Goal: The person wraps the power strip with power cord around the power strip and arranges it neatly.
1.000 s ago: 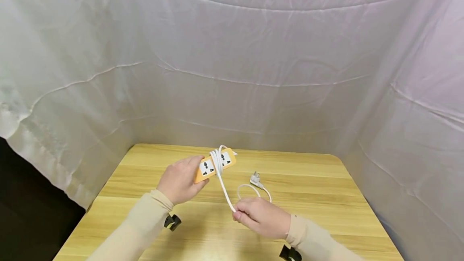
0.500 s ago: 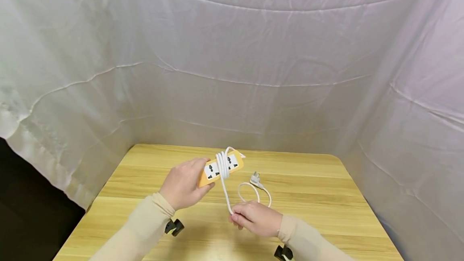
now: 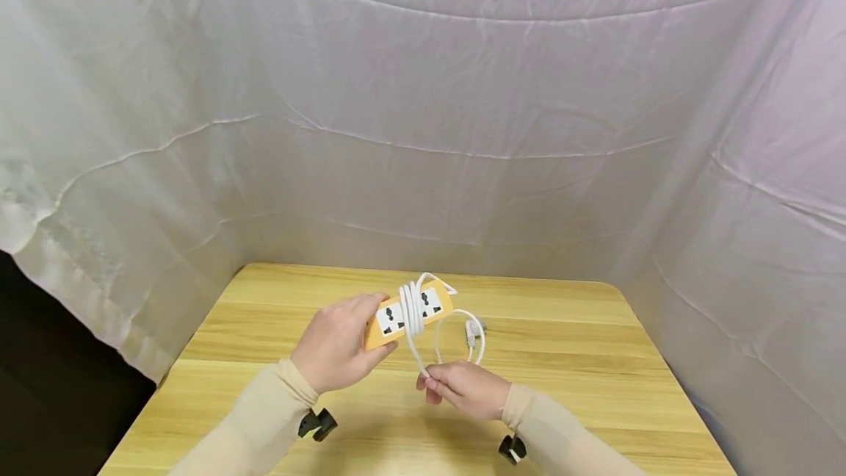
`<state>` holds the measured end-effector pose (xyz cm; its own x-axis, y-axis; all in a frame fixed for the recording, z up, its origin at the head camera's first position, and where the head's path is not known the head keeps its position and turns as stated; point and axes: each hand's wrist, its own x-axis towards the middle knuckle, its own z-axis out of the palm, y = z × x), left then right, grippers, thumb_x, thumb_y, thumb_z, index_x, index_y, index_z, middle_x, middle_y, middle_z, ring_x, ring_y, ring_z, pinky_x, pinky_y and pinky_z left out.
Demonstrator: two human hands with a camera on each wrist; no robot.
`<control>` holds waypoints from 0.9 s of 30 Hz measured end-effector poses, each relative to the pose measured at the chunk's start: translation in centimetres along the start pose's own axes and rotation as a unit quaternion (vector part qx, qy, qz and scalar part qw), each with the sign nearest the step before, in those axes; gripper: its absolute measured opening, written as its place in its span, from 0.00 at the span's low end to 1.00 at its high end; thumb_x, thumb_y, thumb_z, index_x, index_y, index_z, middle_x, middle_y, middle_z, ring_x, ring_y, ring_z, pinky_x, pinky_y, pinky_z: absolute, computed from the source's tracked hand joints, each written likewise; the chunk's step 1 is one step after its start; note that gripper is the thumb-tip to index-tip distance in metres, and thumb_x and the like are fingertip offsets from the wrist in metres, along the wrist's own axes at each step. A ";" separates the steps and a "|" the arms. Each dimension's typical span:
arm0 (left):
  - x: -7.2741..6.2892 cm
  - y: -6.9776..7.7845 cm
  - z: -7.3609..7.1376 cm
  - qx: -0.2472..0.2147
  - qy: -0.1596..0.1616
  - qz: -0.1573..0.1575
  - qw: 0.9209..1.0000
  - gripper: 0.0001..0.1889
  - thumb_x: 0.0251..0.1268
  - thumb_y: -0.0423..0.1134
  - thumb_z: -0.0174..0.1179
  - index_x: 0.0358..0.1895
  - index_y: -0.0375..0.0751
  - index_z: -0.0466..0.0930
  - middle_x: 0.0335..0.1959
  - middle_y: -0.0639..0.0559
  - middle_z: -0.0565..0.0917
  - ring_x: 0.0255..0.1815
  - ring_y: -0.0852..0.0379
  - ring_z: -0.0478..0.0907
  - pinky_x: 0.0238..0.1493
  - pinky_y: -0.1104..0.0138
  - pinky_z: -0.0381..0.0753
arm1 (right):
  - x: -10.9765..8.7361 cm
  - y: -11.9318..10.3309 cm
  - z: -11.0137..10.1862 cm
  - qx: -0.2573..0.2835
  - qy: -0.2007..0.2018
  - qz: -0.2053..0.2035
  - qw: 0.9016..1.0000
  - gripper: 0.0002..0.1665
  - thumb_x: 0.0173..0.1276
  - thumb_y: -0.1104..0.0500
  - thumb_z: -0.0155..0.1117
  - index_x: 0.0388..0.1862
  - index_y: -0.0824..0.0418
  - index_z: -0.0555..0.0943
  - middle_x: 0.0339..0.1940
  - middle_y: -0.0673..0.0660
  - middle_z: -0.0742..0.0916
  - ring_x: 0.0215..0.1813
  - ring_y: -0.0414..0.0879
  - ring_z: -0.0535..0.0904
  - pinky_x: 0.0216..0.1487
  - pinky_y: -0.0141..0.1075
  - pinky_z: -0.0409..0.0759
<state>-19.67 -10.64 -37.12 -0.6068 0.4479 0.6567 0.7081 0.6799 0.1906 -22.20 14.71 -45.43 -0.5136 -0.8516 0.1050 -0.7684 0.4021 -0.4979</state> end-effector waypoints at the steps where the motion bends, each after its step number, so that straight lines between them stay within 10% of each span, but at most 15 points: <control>1: 0.0 0.1 0.0 -0.004 0.001 0.003 1.000 0.30 0.44 0.45 0.74 0.53 0.38 0.76 0.37 0.54 0.83 0.28 0.64 0.73 0.24 0.74 0.71 | 0.0 0.2 0.1 0.002 -0.003 0.002 1.000 0.16 0.79 0.59 0.41 0.45 0.57 0.79 0.28 0.41 0.83 0.34 0.30 0.78 0.42 0.23 0.75; 27: -0.6 1.6 0.1 -0.022 0.008 0.068 0.997 0.29 0.43 0.44 0.73 0.51 0.38 0.76 0.40 0.53 0.83 0.36 0.61 0.79 0.32 0.66 0.80 | 2.0 2.7 -0.9 0.045 0.022 0.000 0.999 0.08 0.75 0.64 0.50 0.48 0.59 0.76 0.40 0.50 0.83 0.43 0.36 0.79 0.47 0.28 0.78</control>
<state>-18.27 -9.75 -37.30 -0.4984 0.5243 0.6904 0.7989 0.5870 0.1310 -25.62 14.39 -45.80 -0.5318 -0.8351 0.1406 -0.7318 0.3696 -0.5727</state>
